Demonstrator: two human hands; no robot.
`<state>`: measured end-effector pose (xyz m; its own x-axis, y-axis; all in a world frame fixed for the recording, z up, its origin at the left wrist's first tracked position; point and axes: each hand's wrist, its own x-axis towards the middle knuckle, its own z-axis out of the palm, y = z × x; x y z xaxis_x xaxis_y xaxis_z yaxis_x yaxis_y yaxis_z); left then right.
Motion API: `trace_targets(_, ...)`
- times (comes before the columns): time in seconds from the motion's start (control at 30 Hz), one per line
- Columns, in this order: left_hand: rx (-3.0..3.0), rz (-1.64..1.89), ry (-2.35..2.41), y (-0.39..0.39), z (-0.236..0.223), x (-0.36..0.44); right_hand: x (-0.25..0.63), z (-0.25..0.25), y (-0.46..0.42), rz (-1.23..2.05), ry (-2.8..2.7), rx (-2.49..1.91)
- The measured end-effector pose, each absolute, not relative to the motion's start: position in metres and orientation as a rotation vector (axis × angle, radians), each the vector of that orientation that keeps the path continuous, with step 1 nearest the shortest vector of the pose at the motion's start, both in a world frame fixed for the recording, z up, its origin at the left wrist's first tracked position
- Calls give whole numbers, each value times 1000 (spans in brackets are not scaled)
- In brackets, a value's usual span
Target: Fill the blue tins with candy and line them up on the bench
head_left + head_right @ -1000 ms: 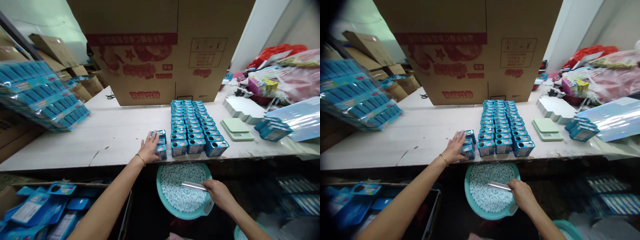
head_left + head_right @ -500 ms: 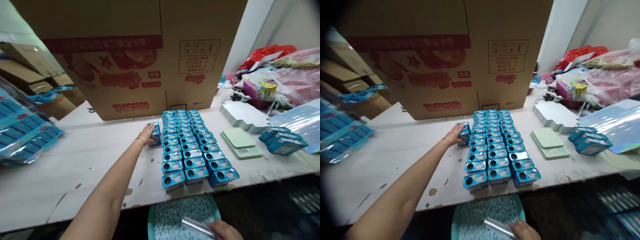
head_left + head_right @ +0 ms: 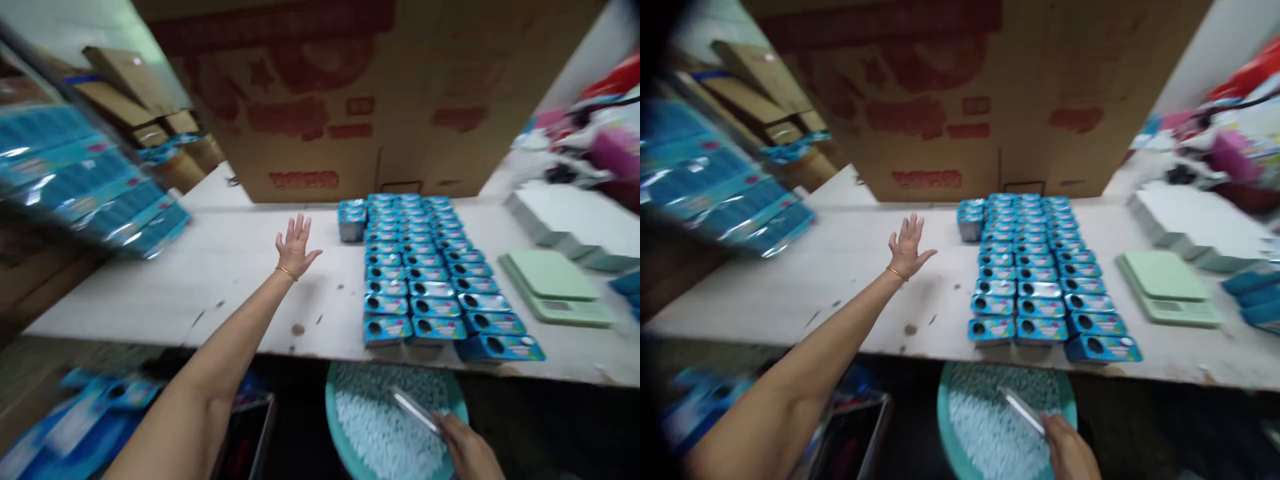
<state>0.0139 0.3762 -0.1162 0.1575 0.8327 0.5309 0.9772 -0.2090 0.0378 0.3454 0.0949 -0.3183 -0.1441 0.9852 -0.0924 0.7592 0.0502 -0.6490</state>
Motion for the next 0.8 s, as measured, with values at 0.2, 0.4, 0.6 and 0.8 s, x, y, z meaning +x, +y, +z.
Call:
trace_targets(0.2, -1524, -1115, -1968, 193, -136, -160, 329, -348, 88, 1114, -1804, -1722)
trace_targets(0.4, -1958, -752, -2697, 50, -233, -199, 303, -359, 83, 1411, -1608, -1644)
trace_targets(0.6, -2331, 31, -2455, 61, -292, -154, 297, -355, 80, 1375, -1590, -1638)
trace_targets(0.8, -2272, -47, -2449, 62, -271, -164, 304, -357, 74, 1490, -1410, -1620)
